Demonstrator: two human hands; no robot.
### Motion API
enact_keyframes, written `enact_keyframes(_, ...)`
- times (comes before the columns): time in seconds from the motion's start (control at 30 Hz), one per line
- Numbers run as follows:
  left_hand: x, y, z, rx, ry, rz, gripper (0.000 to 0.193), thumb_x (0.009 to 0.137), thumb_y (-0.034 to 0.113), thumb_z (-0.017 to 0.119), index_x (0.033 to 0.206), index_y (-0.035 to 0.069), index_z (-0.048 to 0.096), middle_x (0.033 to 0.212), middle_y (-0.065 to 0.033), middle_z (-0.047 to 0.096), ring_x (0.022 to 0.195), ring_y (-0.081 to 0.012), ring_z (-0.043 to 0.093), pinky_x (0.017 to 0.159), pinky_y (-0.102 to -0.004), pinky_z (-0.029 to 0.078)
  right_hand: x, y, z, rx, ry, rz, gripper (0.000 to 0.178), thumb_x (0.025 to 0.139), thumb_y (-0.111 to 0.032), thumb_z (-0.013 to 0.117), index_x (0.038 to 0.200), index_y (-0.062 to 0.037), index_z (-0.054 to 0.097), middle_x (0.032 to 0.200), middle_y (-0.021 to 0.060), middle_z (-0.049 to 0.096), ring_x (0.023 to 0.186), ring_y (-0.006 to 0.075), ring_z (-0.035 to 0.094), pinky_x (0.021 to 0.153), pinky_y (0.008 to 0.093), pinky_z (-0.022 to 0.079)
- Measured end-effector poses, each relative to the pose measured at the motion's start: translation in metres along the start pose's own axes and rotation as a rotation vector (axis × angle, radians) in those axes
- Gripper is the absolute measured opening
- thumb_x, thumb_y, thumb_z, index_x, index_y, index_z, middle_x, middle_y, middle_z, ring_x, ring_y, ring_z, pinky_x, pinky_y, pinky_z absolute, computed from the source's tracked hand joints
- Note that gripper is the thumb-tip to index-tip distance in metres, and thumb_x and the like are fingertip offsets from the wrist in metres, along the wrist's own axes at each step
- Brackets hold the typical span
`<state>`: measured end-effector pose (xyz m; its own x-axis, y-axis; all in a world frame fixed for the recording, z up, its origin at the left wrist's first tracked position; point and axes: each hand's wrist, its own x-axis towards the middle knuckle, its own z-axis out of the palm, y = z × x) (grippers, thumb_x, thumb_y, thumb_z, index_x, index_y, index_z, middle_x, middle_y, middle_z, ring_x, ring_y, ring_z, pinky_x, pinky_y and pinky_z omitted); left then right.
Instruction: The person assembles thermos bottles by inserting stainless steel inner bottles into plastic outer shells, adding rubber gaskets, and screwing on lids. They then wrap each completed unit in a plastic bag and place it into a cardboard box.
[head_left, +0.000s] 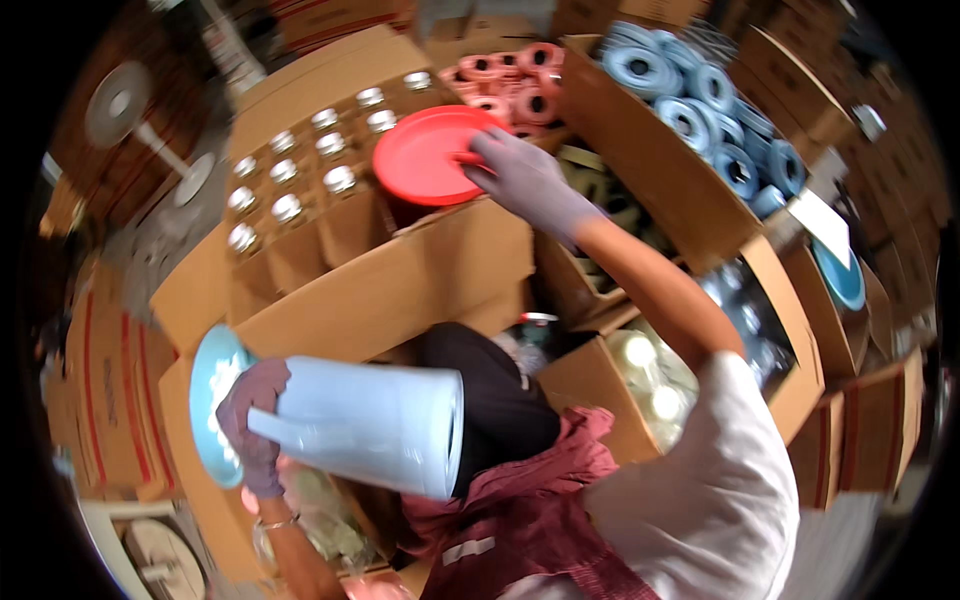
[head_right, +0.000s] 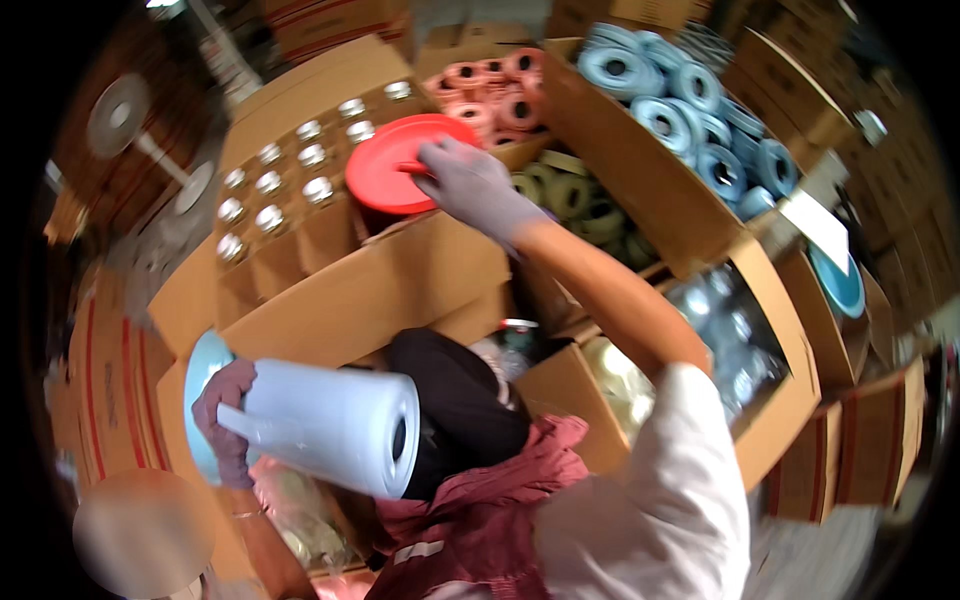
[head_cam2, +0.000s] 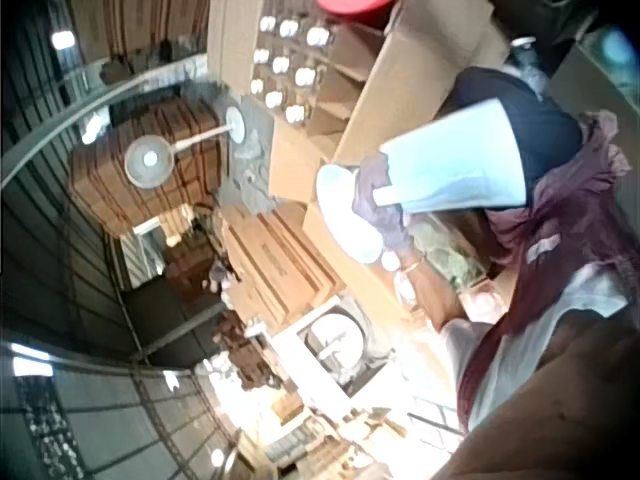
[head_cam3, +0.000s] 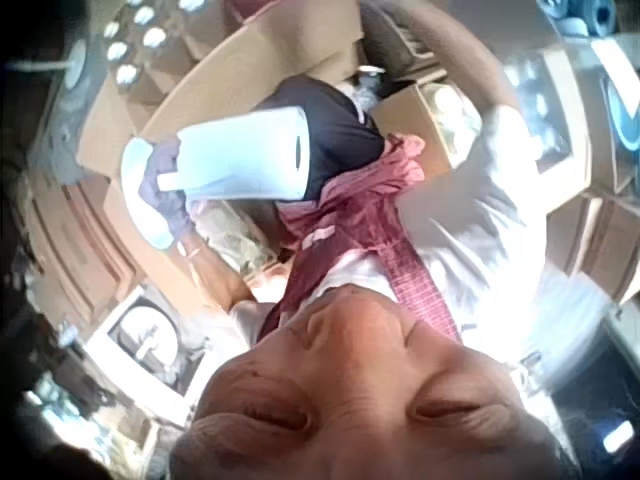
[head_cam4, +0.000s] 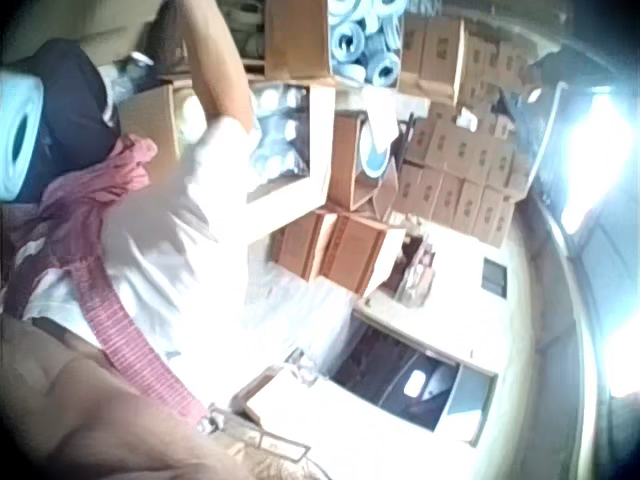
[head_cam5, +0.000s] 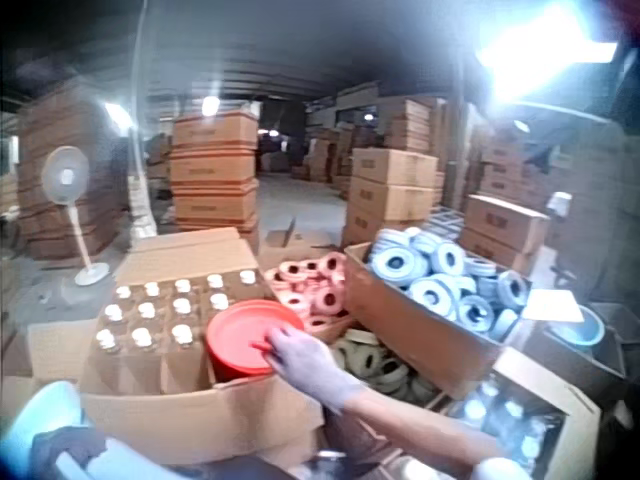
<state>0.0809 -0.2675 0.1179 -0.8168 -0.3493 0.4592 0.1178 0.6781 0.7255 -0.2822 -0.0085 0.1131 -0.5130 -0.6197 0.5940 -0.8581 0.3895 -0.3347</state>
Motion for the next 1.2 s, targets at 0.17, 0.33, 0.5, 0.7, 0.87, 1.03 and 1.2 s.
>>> enact_keyframes(0.17,0.051,0.05,0.106,0.124,-0.612,0.687,0.019,0.082,0.015,0.07,0.096,0.005,0.061,0.103,-0.0098,0.066,0.105,-0.0343,0.062,0.101,-0.0537,0.045,0.028,0.121,0.042,-0.635,-0.424,0.152,0.023,0.087,-0.021,0.057,0.104,-0.0147,0.071,0.1,0.0101,0.07,0.095,0.0293,0.068,0.086,0.0606,0.047)
enact_keyframes(0.33,-0.041,0.024,0.115,0.176,-0.422,0.368,0.032,0.099,0.031,0.05,0.111,0.002,0.056,0.121,-0.0221,0.058,0.114,-0.0444,0.055,0.103,-0.0576,0.039,-0.077,0.041,-0.007,-0.14,0.282,-0.084,0.021,0.082,-0.021,0.068,0.095,-0.007,0.059,0.096,0.0132,0.06,0.091,0.0323,0.058,0.082,0.0449,0.046)
enact_keyframes(0.5,-0.096,0.003,0.1,0.67,-0.485,0.477,0.052,0.105,0.036,0.036,0.143,0.001,0.028,0.146,-0.0215,0.037,0.134,-0.0325,0.045,0.112,-0.0446,0.037,-0.343,0.092,-0.116,-0.277,0.253,0.36,0.034,0.074,-0.011,0.072,0.108,-0.0083,0.067,0.107,0.0137,0.065,0.102,0.0334,0.061,0.094,0.0438,0.048)
enact_keyframes(0.7,-0.089,0.014,0.099,0.312,-0.439,-0.188,0.067,0.104,0.047,0.034,0.152,0.002,0.025,0.151,-0.022,0.035,0.141,-0.0327,0.037,0.116,-0.0444,0.029,-0.599,0.203,-0.219,-0.834,0.113,1.942,0.062,0.077,-0.04,0.072,0.127,-0.0085,0.054,0.126,0.0212,0.054,0.119,0.0396,0.052,0.097,0.051,0.046)
enact_keyframes(0.87,-0.086,0.008,0.091,0.207,-0.26,-0.128,0.056,0.104,0.04,0.044,0.145,0.002,0.043,0.143,-0.0227,0.048,0.131,-0.0445,0.046,0.11,-0.058,0.034,-0.612,0.25,-0.238,-0.86,-0.092,1.554,0.046,0.079,-0.034,0.069,0.121,-0.0164,0.064,0.139,0.0135,0.047,0.13,0.0368,0.043,0.104,0.0568,0.038)
enact_keyframes(1.03,-0.085,0.003,0.092,0.244,-0.173,-0.215,0.055,0.103,0.036,0.043,0.144,0.0,0.041,0.142,-0.023,0.048,0.13,-0.0393,0.048,0.11,-0.0512,0.037,-0.607,0.28,-0.225,-1.091,-0.78,1.373,0.038,0.084,-0.024,0.061,0.121,-0.0171,0.068,0.147,0.0081,0.046,0.14,0.0332,0.035,0.115,0.0638,0.017)
enact_keyframes(1.2,-0.077,-0.018,0.094,0.219,-0.055,-0.36,0.053,0.102,0.032,0.042,0.143,-0.002,0.04,0.14,-0.0233,0.049,0.13,-0.0341,0.049,0.109,-0.0444,0.04,-0.608,0.286,-0.282,-0.228,0.128,1.559,0.033,0.098,-0.018,0.048,0.124,-0.0089,0.066,0.126,0.006,0.065,0.119,0.0268,0.059,0.106,0.0414,0.04)
